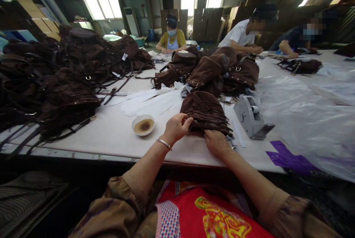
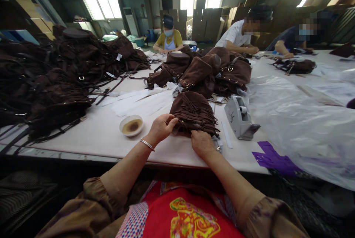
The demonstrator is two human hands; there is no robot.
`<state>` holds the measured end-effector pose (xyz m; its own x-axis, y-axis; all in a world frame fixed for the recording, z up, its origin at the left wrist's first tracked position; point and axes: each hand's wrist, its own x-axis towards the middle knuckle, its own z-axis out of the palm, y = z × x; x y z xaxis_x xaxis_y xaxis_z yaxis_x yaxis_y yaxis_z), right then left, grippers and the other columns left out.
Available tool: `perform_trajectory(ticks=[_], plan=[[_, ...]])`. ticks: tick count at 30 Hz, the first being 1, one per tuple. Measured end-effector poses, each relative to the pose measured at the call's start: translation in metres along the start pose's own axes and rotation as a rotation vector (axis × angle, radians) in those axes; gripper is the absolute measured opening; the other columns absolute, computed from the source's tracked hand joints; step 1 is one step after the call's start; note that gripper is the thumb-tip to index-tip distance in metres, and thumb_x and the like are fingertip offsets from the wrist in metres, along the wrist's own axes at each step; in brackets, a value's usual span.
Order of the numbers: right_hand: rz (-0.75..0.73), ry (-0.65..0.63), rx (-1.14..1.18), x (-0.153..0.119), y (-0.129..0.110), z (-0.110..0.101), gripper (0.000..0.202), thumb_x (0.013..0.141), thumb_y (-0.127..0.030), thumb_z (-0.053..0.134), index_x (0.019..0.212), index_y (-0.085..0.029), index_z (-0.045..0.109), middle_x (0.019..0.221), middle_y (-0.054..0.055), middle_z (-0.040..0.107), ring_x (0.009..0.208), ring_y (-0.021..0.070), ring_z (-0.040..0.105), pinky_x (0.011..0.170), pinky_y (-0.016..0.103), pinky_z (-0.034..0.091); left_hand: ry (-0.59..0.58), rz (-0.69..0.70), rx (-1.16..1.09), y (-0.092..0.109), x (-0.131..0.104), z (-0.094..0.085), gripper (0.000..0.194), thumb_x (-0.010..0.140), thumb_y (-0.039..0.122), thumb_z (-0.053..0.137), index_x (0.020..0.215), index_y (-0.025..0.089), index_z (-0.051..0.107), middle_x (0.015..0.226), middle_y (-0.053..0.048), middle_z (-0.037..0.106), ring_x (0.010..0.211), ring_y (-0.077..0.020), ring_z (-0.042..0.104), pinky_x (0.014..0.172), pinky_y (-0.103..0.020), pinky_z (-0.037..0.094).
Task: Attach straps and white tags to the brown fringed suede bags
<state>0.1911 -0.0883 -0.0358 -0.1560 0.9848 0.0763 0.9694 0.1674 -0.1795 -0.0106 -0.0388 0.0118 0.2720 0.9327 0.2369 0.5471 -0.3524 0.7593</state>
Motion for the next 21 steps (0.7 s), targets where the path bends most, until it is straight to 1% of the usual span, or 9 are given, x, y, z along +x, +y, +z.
perform_trajectory(ticks=[1, 2, 5, 8, 10, 13, 16, 19, 21], plan=[[0.021, 0.007, 0.002, 0.002, -0.001, 0.000, 0.030, 0.093, -0.019, 0.040, 0.106, -0.013, 0.067, 0.091, 0.016, 0.071, 0.087, 0.0263, 0.065, 0.080, 0.035, 0.042, 0.032, 0.040, 0.120, -0.012, -0.001, -0.004, 0.025, 0.084, 0.037, 0.062, 0.100, 0.018, 0.067, 0.097, -0.008, 0.064, 0.094, -0.0214, 0.060, 0.090, -0.033, 0.047], [0.036, 0.016, 0.008, 0.004, -0.002, 0.001, 0.030, 0.093, -0.020, 0.041, 0.105, -0.012, 0.067, 0.092, 0.016, 0.071, 0.087, 0.0265, 0.065, 0.081, 0.035, 0.042, 0.033, 0.062, 0.207, -0.022, -0.002, -0.006, 0.030, 0.080, 0.032, 0.066, 0.106, 0.018, 0.066, 0.101, -0.009, 0.063, 0.097, -0.0220, 0.059, 0.092, -0.034, 0.046], [0.037, 0.057, 0.063, 0.012, -0.006, 0.003, 0.030, 0.093, -0.021, 0.041, 0.102, -0.012, 0.068, 0.093, 0.015, 0.072, 0.089, 0.0258, 0.065, 0.082, 0.033, 0.042, -0.030, 0.083, 0.334, -0.044, -0.001, -0.002, 0.041, 0.076, 0.028, 0.069, 0.115, 0.017, 0.063, 0.106, -0.009, 0.060, 0.099, -0.0221, 0.059, 0.093, -0.033, 0.047], [-0.020, 0.074, 0.126, 0.021, -0.010, 0.004, 0.031, 0.093, -0.020, 0.039, 0.097, -0.014, 0.069, 0.093, 0.013, 0.072, 0.087, 0.0239, 0.065, 0.081, 0.031, 0.042, -0.025, 0.074, 0.409, -0.048, 0.005, 0.005, 0.029, 0.082, 0.031, 0.063, 0.107, 0.017, 0.066, 0.101, -0.010, 0.061, 0.093, -0.0224, 0.059, 0.087, -0.032, 0.048], [-0.071, 0.060, 0.140, 0.026, -0.010, 0.005, 0.032, 0.092, -0.019, 0.039, 0.098, -0.014, 0.070, 0.096, 0.013, 0.073, 0.088, 0.0234, 0.065, 0.082, 0.030, 0.043, -0.016, 0.080, 0.428, -0.046, 0.012, 0.007, 0.020, 0.086, 0.027, 0.055, 0.099, 0.017, 0.068, 0.096, -0.011, 0.062, 0.090, -0.0222, 0.060, 0.084, -0.032, 0.047], [-0.132, -0.001, 0.131, 0.031, -0.008, 0.004, 0.033, 0.093, -0.018, 0.039, 0.106, -0.014, 0.069, 0.101, 0.013, 0.073, 0.092, 0.0235, 0.065, 0.086, 0.031, 0.043, 0.042, 0.084, 0.380, -0.044, 0.024, 0.005, 0.022, 0.087, 0.019, 0.049, 0.094, 0.017, 0.069, 0.092, -0.011, 0.066, 0.089, -0.0217, 0.061, 0.083, -0.031, 0.046], [-0.150, -0.080, 0.125, 0.035, -0.007, 0.002, 0.032, 0.094, -0.020, 0.040, 0.110, -0.016, 0.068, 0.104, 0.012, 0.072, 0.095, 0.0234, 0.065, 0.089, 0.031, 0.043, 0.119, 0.029, 0.267, -0.046, 0.034, 0.004, 0.024, 0.086, 0.018, 0.048, 0.094, 0.017, 0.071, 0.092, -0.010, 0.070, 0.087, -0.0205, 0.062, 0.082, -0.030, 0.046], [-0.136, -0.121, 0.171, 0.042, -0.009, -0.001, 0.031, 0.095, -0.024, 0.044, 0.115, -0.017, 0.066, 0.116, 0.013, 0.068, 0.102, 0.0246, 0.063, 0.092, 0.033, 0.043, 0.146, -0.058, 0.137, -0.049, 0.043, 0.006, 0.024, 0.086, 0.021, 0.050, 0.090, 0.016, 0.072, 0.084, -0.008, 0.072, 0.079, -0.0184, 0.062, 0.076, -0.028, 0.046], [-0.094, -0.161, 0.261, 0.049, -0.011, -0.003, 0.031, 0.096, -0.027, 0.044, 0.114, -0.016, 0.067, 0.116, 0.013, 0.068, 0.104, 0.0246, 0.062, 0.094, 0.033, 0.043, 0.139, -0.107, 0.075, -0.050, 0.047, 0.007, 0.022, 0.085, 0.022, 0.052, 0.086, 0.016, 0.073, 0.079, -0.006, 0.071, 0.075, -0.0172, 0.062, 0.073, -0.027, 0.046]])
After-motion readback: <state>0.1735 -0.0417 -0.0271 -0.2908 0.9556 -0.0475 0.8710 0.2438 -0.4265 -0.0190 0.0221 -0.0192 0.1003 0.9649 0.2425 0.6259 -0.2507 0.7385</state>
